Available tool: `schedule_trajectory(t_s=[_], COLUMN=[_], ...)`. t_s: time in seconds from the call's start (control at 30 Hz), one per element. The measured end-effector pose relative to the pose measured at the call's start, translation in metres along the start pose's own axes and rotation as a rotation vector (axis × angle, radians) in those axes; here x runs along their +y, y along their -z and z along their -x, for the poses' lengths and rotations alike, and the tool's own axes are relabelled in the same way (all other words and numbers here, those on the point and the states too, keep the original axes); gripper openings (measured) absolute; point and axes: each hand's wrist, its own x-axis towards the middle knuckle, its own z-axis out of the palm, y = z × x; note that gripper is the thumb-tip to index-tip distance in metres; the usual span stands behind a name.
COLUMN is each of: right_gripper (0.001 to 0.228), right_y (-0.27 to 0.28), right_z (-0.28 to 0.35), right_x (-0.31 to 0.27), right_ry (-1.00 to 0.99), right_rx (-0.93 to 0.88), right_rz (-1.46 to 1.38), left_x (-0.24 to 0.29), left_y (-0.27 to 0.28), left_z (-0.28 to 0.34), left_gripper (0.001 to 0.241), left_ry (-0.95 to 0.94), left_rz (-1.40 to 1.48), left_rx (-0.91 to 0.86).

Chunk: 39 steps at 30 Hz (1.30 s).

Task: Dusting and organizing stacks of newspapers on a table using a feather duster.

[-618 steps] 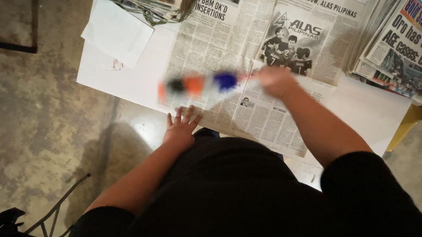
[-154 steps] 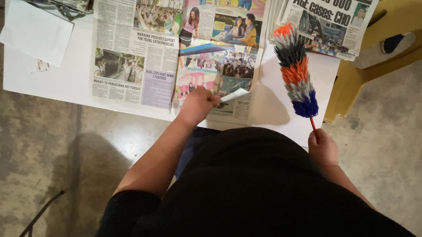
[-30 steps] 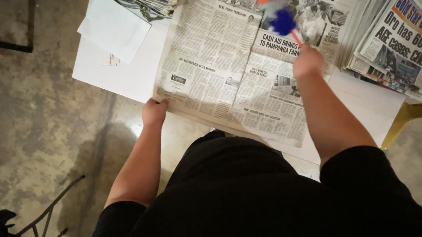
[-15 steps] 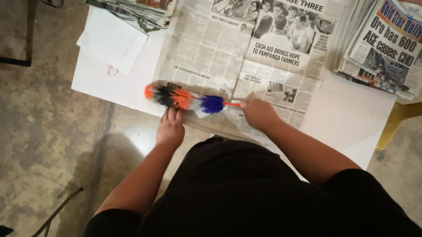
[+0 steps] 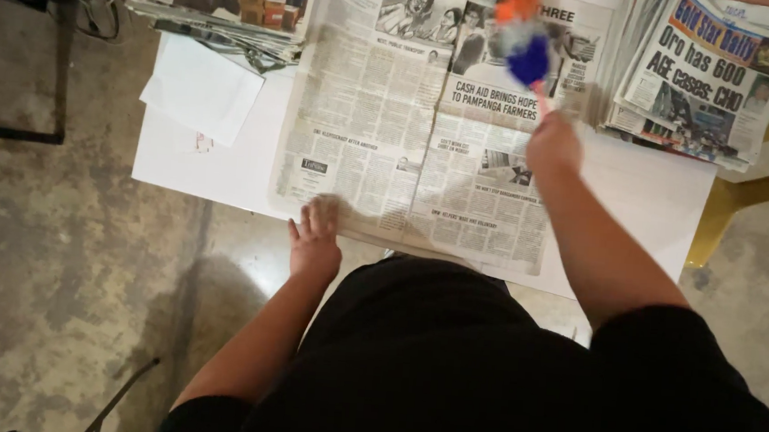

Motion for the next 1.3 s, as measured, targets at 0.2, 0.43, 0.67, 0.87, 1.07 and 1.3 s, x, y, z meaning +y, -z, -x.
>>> schedule_trajectory(t_s=[0.2,0.43,0.67,0.87,1.07,1.3], right_gripper=[0.028,0.028,0.026,0.027,0.029,0.028], right_y=[-0.049,-0.094,-0.013,-0.061,-0.055,0.006], right_z=[0.103,0.012,0.044,0.158,0.165,0.177], right_x=[0.033,0.17,0.11,0.122,0.272,0.33], right_ry=[0.39,0.368,-0.043,0.337,0.157,-0.179], right_rx=[-0.311,-0.03,0.16,-0.237,-0.222,-0.037], right_rz=[0.22,0.403,0.022,0.135,0.227,0.249], left_x=[0.028,0.033,0.029,0.032,0.043,0.074], left_y=[-0.017,0.005,-0.021,-0.016,-0.009,-0.024], left_z=[-0.017,-0.013,-0.028,-0.027,-0.033,-0.051], left_gripper=[0.083,0.076,0.074,0.068,0.069,0.059], left_ry=[-0.415,-0.453,-0.477,-0.467,-0.406,-0.344], left_rz=[-0.137,-0.013,-0.034,0.009,-0.007,-0.068], left_rx=[0.116,0.057,0.163,0.095,0.017,0.035])
